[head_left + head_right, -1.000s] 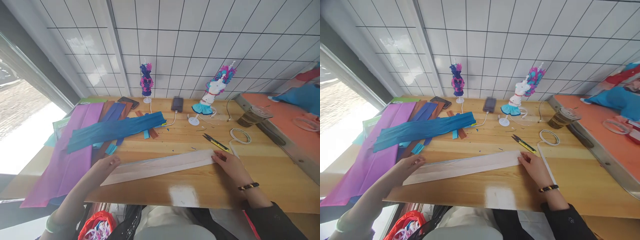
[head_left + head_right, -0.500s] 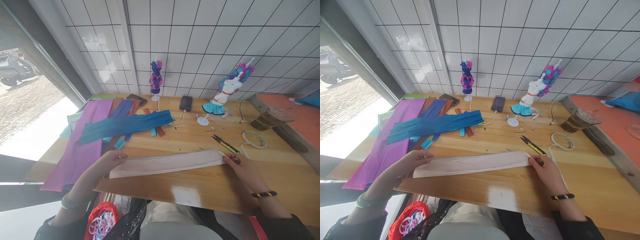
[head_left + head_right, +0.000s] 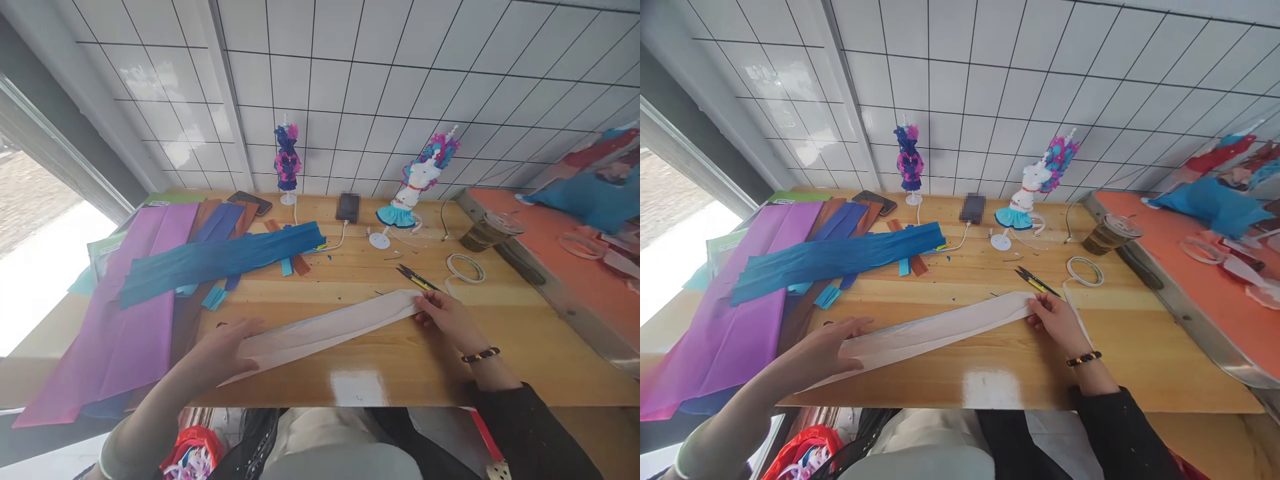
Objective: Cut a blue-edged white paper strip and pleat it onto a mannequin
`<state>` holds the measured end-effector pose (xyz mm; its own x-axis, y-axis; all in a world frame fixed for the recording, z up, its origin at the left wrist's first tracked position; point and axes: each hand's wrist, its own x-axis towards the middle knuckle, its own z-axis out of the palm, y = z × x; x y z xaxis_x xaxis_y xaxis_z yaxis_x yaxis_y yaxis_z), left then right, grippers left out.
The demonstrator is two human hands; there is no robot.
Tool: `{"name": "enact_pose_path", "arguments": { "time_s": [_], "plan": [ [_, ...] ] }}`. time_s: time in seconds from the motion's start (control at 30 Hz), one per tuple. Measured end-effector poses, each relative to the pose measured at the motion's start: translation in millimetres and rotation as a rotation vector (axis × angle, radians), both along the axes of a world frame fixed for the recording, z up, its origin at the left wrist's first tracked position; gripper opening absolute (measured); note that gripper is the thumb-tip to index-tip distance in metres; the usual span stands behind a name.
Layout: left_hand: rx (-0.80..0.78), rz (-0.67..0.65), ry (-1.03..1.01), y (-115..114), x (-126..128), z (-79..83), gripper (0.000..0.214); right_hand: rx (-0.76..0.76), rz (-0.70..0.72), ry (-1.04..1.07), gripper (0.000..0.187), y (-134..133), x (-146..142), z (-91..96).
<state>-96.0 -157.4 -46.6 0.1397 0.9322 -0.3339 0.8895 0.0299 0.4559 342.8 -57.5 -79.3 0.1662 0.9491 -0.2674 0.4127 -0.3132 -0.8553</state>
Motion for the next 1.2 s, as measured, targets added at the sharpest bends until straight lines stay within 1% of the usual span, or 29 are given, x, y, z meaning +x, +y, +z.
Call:
{"name": "enact_pose_path", "arguments": {
  "time_s": [0.1,0.23,0.3,0.37,0.43,0.5,0.6,0.67,0.73,0.8,0.9,0.97,1.0,1.1,1.13,1.2],
  "plan": [
    [0.001,-0.028,0.029,1.7,7.8,-0.7,0.044,0.018,-0.002,0.082,0.028,-0.8,-0.5,3.6],
    [-0.052,-0.039,0.054,6.4,5.3,-2.6,0.024,0.058,-0.006,0.194,0.035,-3.4,-2.7,13.8],
    [-0.021,-0.030,0.054,8.1,1.9,-2.8,0.018,0.079,-0.020,0.244,0.037,-4.7,-2.8,18.9],
    [0.053,-0.034,0.036,9.9,-1.1,-0.9,0.016,0.104,-0.037,0.295,0.037,-5.6,-1.2,23.3],
    [0.176,-0.050,0.020,12.7,-3.1,4.1,0.018,0.137,-0.057,0.347,0.036,-6.0,1.7,27.5],
    [0.366,-0.074,0.015,16.3,-3.7,12.4,0.019,0.180,-0.077,0.399,0.034,-6.5,5.3,31.6],
    [0.763,-0.097,0.021,20.8,-3.5,26.7,0.013,0.252,-0.078,0.535,0.026,-8.5,10.1,36.5],
    [1.012,-0.092,0.030,21.6,-4.3,32.7,0.011,0.289,-0.066,0.618,0.019,-11.0,12.5,37.3],
    [1.183,-0.112,0.058,20.5,-7.2,32.3,0.016,0.321,-0.059,0.648,0.015,-14.1,14.3,35.3],
    [1.260,-0.166,0.094,17.8,-12.3,24.7,0.022,0.336,-0.051,0.629,0.012,-17.5,16.2,30.9],
    [1.242,-0.197,0.125,10.3,-21.5,4.1,0.026,0.305,-0.046,0.559,0.010,-23.6,18.8,22.8],
    [1.175,-0.197,0.168,2.9,-27.0,-11.3,0.025,0.265,-0.031,0.454,0.010,-28.2,19.6,18.3],
    [1.122,-0.198,0.182,-1.5,-29.3,-18.6,0.024,0.238,-0.001,0.367,0.009,-30.4,19.6,16.5],
    [0.963,-0.193,0.215,-15.7,-35.1,-37.2,0.024,0.109,0.183,0.070,0.013,-35.5,18.7,12.4],
    [0.912,-0.179,0.224,-20.4,-37.1,-42.2,0.026,0.071,0.249,-0.001,0.015,-36.4,18.3,11.1],
    [0.838,-0.126,0.242,-29.0,-41.9,-50.2,0.029,0.034,0.333,-0.103,0.019,-36.8,18.0,8.4]
  ]
}}
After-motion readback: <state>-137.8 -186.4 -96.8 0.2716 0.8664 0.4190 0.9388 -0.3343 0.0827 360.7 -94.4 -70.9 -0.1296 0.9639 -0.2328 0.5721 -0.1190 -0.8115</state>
